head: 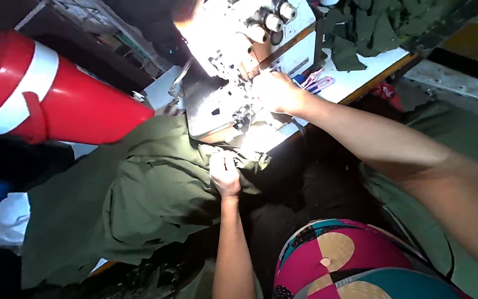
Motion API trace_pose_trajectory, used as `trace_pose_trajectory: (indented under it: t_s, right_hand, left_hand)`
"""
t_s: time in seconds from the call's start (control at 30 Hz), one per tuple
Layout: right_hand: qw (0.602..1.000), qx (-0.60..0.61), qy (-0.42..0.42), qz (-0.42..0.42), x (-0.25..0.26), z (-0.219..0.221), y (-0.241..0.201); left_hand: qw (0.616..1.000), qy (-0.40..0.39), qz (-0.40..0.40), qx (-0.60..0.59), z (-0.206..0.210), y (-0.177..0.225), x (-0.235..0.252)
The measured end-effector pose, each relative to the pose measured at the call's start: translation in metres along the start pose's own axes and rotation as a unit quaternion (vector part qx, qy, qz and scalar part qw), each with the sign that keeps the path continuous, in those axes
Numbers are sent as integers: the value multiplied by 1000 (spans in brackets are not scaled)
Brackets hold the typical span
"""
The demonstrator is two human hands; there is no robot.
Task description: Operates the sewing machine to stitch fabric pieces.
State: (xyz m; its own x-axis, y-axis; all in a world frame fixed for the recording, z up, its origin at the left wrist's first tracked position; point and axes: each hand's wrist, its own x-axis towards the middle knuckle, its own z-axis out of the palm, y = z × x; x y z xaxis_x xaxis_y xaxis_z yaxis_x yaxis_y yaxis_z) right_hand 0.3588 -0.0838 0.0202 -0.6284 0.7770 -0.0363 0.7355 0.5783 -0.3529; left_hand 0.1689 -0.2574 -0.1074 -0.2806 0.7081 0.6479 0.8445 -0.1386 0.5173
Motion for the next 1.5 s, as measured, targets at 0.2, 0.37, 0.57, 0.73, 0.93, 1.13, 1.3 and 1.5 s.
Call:
trace_pose_trajectory:
  t_s: [0.2, 0.37, 0.57, 0.73, 0.93, 1.13, 1.3, 1.5]
  right_hand:
    - [999, 17, 47, 13, -9, 13, 9]
    - [996, 55, 36, 67, -15, 12, -4]
    - [994, 40, 19, 103, -16, 15, -17]
    - [996, 24, 34, 81, -11, 22, -13]
    - [982, 137, 93, 95, -16, 23, 10]
    - [989, 88, 121, 12, -38, 13, 28]
    - [993, 59, 97, -7, -57, 4, 24]
    - [996, 67, 49, 18, -63, 6, 9]
  left_hand:
    - [1000, 8, 21, -19, 2, -6, -3]
    - [999, 9, 37, -29, 2, -8, -4]
    - [998, 11, 42, -39, 2, -7, -5]
    - [998, 20, 53, -28, 4, -9, -4]
    - [996, 8, 31, -79, 1, -10, -2]
    - [966, 12, -62, -252, -13, 10, 7]
    - [918, -5, -72, -391, -25, 25, 2]
    - [912, -37, -43, -407, -36, 38, 6]
